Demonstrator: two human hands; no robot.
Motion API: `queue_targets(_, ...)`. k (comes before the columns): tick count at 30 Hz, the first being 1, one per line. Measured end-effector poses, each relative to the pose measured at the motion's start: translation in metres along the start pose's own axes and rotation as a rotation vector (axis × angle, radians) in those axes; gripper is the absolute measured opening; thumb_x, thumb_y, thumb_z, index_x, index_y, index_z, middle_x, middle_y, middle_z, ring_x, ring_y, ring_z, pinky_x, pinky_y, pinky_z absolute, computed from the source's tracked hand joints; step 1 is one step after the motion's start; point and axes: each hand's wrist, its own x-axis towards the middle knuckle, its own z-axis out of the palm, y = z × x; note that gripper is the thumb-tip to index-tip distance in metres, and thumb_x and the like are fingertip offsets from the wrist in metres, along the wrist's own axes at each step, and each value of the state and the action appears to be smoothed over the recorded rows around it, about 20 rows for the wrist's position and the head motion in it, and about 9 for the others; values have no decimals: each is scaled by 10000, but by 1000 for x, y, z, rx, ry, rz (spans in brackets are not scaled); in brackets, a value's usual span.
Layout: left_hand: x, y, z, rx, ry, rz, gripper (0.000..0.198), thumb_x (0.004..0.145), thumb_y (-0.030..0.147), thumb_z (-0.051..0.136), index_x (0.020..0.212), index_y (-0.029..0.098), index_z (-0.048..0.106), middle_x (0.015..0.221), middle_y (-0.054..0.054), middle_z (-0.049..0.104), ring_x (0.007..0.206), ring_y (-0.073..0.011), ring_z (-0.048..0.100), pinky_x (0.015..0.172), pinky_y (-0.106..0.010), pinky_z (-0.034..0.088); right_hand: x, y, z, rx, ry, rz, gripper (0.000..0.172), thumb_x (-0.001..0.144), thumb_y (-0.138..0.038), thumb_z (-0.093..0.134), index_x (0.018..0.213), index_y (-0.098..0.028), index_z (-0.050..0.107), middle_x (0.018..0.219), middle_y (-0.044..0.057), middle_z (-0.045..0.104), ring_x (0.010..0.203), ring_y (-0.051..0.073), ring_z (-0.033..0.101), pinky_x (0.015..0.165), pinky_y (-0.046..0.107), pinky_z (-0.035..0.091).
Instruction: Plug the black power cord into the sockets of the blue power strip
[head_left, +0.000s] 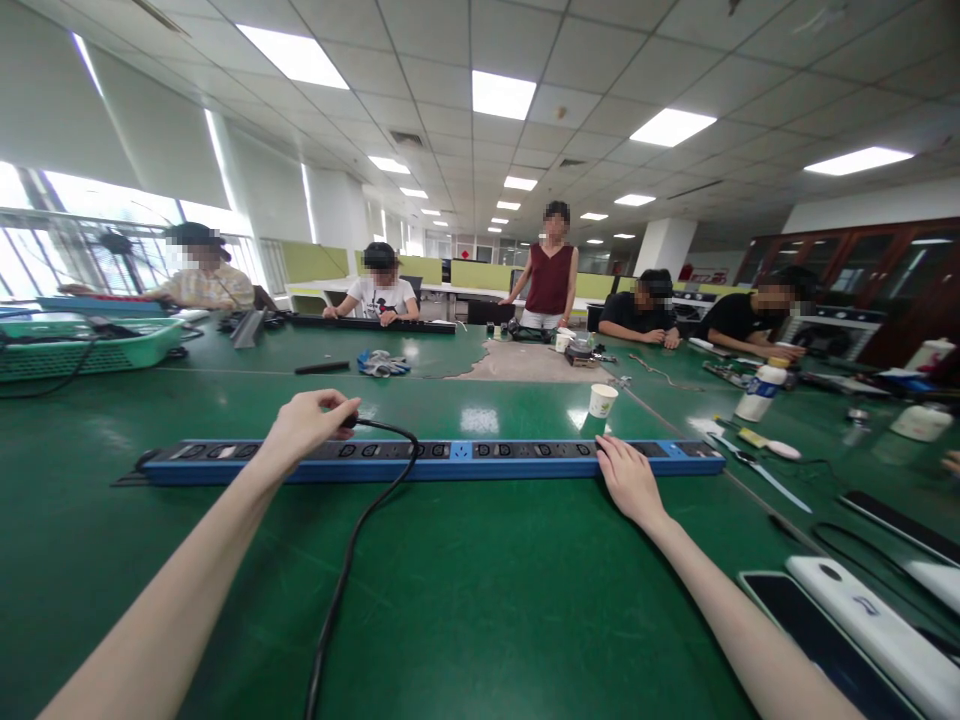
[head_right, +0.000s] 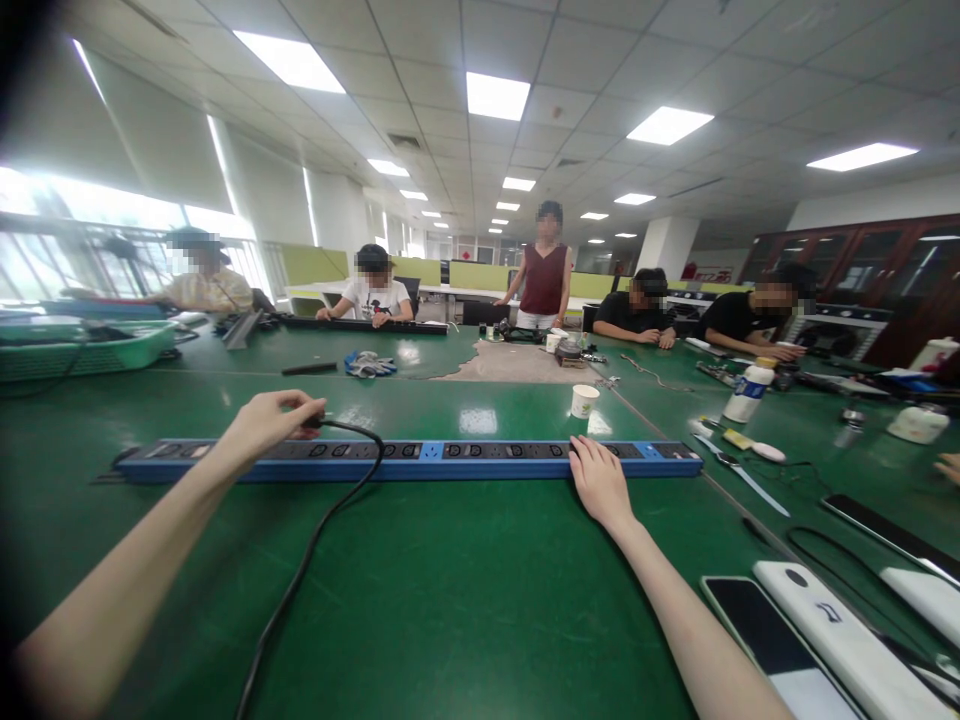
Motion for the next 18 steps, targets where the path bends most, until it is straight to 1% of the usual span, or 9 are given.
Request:
queue_targets(2, -2, -1, -1, -168, -85, 22, 630, 704, 668, 774, 1058, 147, 741, 1051, -101, 787, 839, -253, 769, 777, -319, 621, 0, 0, 0, 3, 3, -1, 527, 1076, -420, 275, 1476, -269, 583, 1490, 74, 609, 1383, 263, 522, 1132, 453, 386)
queue_targets(3, -2, -1, -1, -230, -109, 35, 705, 655, 658, 821, 1116, 133, 726, 1131, -126, 772, 872, -255, 769, 791, -327, 622, 1, -1, 0, 7, 4, -2, 528, 1073, -419, 275, 1475, -270, 585, 1486, 75, 613, 1380, 266, 524, 1132, 459, 386)
queue_targets(5, -2, 0, 0, -218, -85, 65, 807, 596, 645, 869, 1185, 120, 703, 1221, -153, 745, 925, -261, 762, 801, -331, 618, 1, -1, 0, 16, 5, -5, 532, 1071, -421, 270, 1469, -271, 590, 1475, 78, 621, 1371, 271, 531, 1131, 467, 384)
queue_targets(6, -2, 1, 0, -163, -65, 73, 815, 582, 647, 877, 1179, 118, 707, 1214, -152, 749, 941, -266, 758, 805, -331, 612, 1, -1, 0, 19, 6, -5, 535, 1071, -421, 265, 1466, -269, 592, 1470, 80, 624, 1369, 273, 532, 1131, 469, 382)
queue_targets(8, -3, 3, 3, -34, -63, 84, 777, 583, 656, 870, 1132, 123, 735, 1142, -130, 776, 937, -275, 755, 809, -326, 596, 1, -1, 0, 22, 8, -6, 539, 1072, -421, 257, 1462, -263, 594, 1468, 85, 625, 1371, 275, 529, 1133, 468, 379)
queue_targets(10, -4, 5, 8, 33, -125, 99, 731, 610, 650, 852, 1126, 140, 757, 1102, -102, 791, 891, -266, 757, 787, -315, 582, 1, -1, 0, 23, 8, -7, 539, 1073, -422, 256, 1463, -260, 591, 1473, 86, 620, 1379, 273, 522, 1136, 464, 375)
queue_targets(13, -5, 7, 17, 91, -225, 147, 637, 694, 593, 804, 1177, 180, 771, 1140, -73, 792, 834, -235, 752, 757, -295, 566, 1, 0, -1, 20, 5, -5, 535, 1076, -427, 261, 1468, -263, 585, 1479, 81, 617, 1380, 266, 521, 1134, 458, 379)
queue_targets(15, -4, 6, 25, 194, -232, 190, 527, 749, 520, 762, 1163, 196, 789, 1152, -65, 792, 873, -240, 751, 802, -295, 560, 1, 0, -1, 16, 3, -3, 531, 1077, -427, 263, 1469, -264, 584, 1479, 77, 617, 1379, 261, 523, 1133, 453, 382)
queue_targets(18, -3, 0, 36, 346, -215, 277, 406, 795, 401, 696, 1132, 203, 804, 1164, -68, 789, 1011, -269, 740, 915, -307, 542, 0, 0, -1, 11, 7, -6, 528, 1077, -419, 267, 1464, -264, 591, 1476, 76, 620, 1377, 261, 525, 1134, 451, 384)
